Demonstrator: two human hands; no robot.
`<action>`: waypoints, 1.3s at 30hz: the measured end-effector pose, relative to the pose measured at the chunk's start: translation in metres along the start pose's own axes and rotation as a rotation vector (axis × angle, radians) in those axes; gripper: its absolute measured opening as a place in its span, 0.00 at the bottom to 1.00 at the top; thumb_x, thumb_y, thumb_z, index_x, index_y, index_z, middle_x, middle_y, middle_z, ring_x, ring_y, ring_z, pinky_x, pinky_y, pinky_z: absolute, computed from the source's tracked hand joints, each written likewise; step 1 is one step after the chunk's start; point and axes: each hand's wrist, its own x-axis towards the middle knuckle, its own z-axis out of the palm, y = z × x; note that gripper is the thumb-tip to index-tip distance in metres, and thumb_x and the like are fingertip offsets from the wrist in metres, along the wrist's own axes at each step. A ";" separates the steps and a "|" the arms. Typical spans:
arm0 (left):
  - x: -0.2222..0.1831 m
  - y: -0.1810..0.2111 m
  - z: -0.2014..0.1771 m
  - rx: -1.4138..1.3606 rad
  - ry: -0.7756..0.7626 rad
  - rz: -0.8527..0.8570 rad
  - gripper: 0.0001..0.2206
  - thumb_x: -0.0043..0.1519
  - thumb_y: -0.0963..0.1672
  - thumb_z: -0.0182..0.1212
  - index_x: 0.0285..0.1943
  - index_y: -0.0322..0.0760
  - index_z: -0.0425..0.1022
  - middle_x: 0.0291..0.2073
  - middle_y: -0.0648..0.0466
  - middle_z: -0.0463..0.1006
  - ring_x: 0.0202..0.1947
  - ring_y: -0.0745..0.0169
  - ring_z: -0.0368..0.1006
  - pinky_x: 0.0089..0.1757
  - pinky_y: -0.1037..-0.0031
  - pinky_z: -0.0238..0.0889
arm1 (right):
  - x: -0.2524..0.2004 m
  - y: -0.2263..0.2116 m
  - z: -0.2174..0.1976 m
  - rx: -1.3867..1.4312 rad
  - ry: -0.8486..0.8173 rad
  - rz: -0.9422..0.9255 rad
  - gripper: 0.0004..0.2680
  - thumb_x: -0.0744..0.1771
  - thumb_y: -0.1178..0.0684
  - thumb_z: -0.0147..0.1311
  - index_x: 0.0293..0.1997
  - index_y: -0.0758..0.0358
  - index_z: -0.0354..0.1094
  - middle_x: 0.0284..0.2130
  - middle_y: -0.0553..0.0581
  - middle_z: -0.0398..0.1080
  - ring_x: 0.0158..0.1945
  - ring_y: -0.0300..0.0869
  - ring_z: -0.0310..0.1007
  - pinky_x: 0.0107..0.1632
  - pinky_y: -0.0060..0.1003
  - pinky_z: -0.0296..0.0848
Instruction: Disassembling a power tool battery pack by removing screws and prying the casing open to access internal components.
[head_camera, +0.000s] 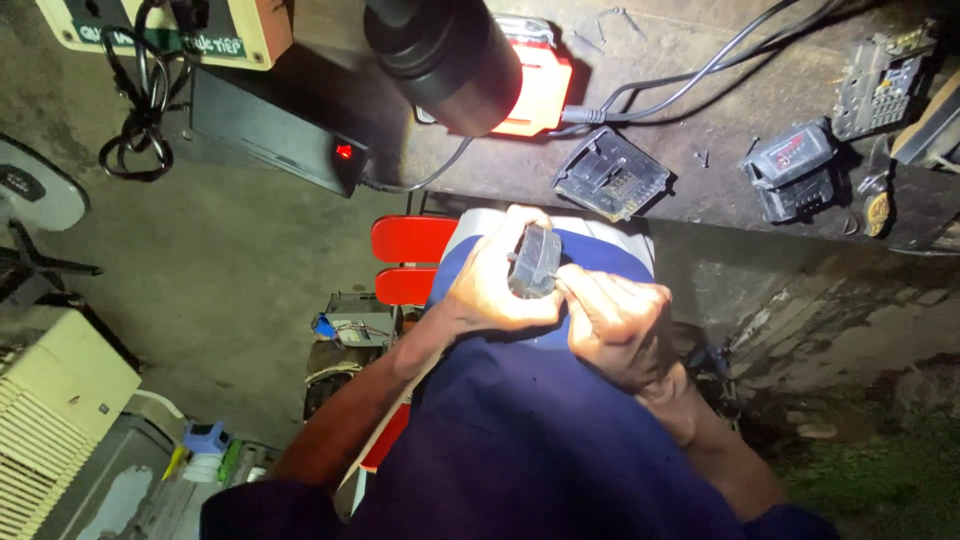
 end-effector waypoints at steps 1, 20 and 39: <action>-0.002 -0.003 0.000 0.011 -0.053 -0.103 0.30 0.42 0.50 0.74 0.54 0.52 0.66 0.34 0.46 0.77 0.39 0.38 0.79 0.41 0.54 0.70 | 0.000 -0.001 0.001 0.014 0.015 0.009 0.02 0.66 0.62 0.58 0.37 0.65 0.77 0.23 0.54 0.73 0.25 0.51 0.77 0.27 0.37 0.76; -0.004 0.002 -0.011 0.065 -0.077 0.067 0.47 0.47 0.58 0.73 0.76 0.44 0.57 0.59 0.40 0.74 0.60 0.33 0.71 0.60 0.45 0.62 | -0.001 0.025 0.011 0.822 0.088 0.494 0.06 0.66 0.64 0.63 0.45 0.73 0.76 0.31 0.64 0.74 0.21 0.37 0.73 0.25 0.32 0.75; -0.013 -0.039 0.006 -0.684 0.096 0.154 0.08 0.74 0.42 0.43 0.50 0.30 0.63 0.58 0.30 0.75 0.58 0.43 0.74 0.55 0.60 0.67 | 0.001 0.027 0.016 0.860 0.047 0.311 0.06 0.66 0.64 0.60 0.46 0.72 0.78 0.48 0.71 0.76 0.34 0.45 0.80 0.25 0.35 0.82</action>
